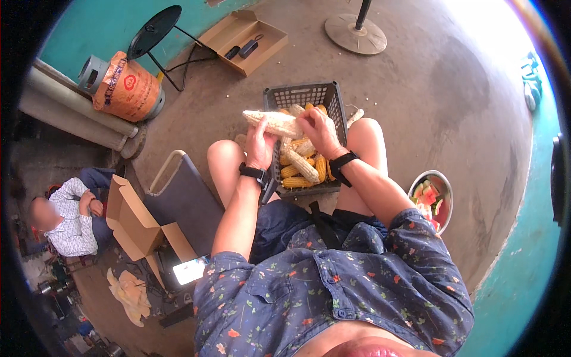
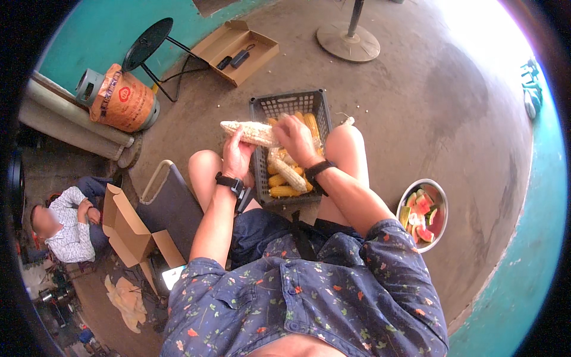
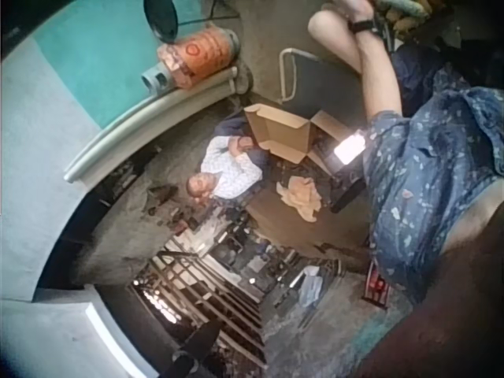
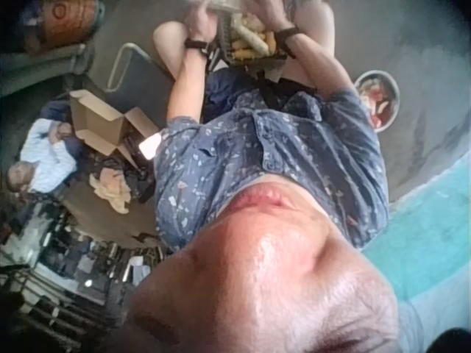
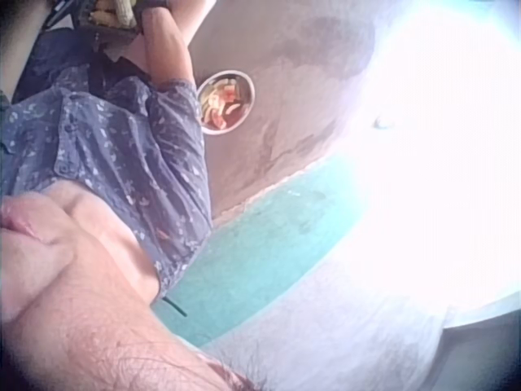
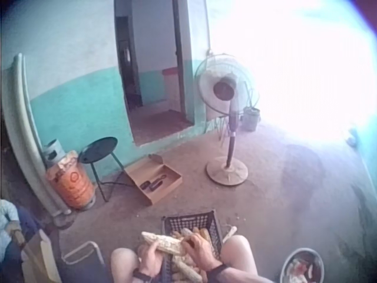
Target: The person removes individual kernels from ears of corn by hand, dropping the kernels into a black plastic crate between their legs.
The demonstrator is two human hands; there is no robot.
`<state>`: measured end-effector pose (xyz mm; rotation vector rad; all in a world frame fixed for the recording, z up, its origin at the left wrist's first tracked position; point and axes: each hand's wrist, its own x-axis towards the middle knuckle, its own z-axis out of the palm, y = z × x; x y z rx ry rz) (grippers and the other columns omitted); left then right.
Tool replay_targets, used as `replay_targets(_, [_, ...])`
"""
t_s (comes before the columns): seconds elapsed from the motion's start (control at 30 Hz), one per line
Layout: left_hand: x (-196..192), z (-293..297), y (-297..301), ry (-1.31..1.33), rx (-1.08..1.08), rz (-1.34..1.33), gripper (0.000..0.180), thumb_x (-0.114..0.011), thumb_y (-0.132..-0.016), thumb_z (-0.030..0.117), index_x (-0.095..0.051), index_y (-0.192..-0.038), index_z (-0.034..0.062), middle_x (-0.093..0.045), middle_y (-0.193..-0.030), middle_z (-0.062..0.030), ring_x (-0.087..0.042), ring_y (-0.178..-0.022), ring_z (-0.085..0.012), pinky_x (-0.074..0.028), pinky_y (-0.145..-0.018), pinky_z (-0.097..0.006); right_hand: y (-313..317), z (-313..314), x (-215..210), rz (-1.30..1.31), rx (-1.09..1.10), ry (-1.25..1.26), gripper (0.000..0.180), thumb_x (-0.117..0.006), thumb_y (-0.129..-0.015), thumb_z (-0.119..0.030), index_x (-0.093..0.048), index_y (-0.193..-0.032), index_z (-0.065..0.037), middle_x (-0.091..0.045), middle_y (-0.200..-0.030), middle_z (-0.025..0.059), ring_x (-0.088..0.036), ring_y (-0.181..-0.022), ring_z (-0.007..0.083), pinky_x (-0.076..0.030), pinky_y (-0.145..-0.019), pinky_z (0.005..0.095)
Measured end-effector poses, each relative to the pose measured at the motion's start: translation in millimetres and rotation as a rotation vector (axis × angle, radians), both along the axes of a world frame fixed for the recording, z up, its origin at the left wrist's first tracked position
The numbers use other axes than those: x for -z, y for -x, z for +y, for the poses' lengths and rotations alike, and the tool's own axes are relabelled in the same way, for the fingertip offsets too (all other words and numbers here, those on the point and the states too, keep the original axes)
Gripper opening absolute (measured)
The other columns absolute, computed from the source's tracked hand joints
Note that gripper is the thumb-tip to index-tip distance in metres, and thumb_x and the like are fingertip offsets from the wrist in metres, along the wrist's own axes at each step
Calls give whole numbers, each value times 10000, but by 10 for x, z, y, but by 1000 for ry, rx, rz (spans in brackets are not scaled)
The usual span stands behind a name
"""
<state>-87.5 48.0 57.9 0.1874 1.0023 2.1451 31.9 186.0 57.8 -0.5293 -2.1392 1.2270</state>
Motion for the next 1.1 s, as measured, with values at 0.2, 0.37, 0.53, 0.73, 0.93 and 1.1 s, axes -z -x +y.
replay_targets(0.2, [69,-25,48,52,2,-4,294,-585,-977,207,-500,-1194,29,-604,-1166,-120,-615,-1063,-226,-524,-913,-400,29,-6,6,14,14,-45,133,-672,-852,-140,-625,-891,-21,-620,-833,147,-617,-756,300,-496,-681,383])
replay_targets(0.37, [26,-12,-4,149,-38,86,296,-599,-973,215,-503,-1182,29,-610,-1150,-114,-622,-1047,-223,-535,-893,-400,-1,77,-10,29,113,32,139,-673,-855,-137,-623,-902,-16,-623,-866,147,-621,-763,277,-501,-693,364])
replay_targets(0.53, [-38,-67,18,93,-60,13,291,-599,-970,220,-505,-1183,45,-613,-1131,-105,-623,-1039,-219,-532,-896,-393,1,43,-72,-58,109,153,171,-624,-912,-169,-576,-967,-14,-638,-849,148,-624,-765,263,-501,-701,366])
replay_targets(0.73, [93,-42,108,29,-107,-114,348,-567,-984,311,-513,-1199,43,-612,-1138,-109,-585,-1099,-240,-465,-970,-412,1,165,160,39,151,295,207,-606,-939,-208,-544,-1030,-33,-639,-813,133,-616,-727,239,-496,-695,364])
replay_targets(0.93, [35,-112,116,-47,-54,-103,416,-512,-1001,370,-515,-1223,18,-596,-1223,-169,-561,-1164,-293,-424,-1030,-452,-28,105,23,-122,63,156,174,-665,-912,-162,-580,-909,-10,-600,-785,30,-541,-712,95,-473,-666,265])
replay_targets(1.1, [-20,-86,72,-54,-33,-94,421,-506,-1004,376,-515,-1227,20,-607,-1209,-176,-573,-1149,-299,-426,-1029,-453,-34,106,21,-160,0,146,149,-675,-893,-147,-639,-944,-12,-656,-839,65,-581,-731,118,-485,-689,277])
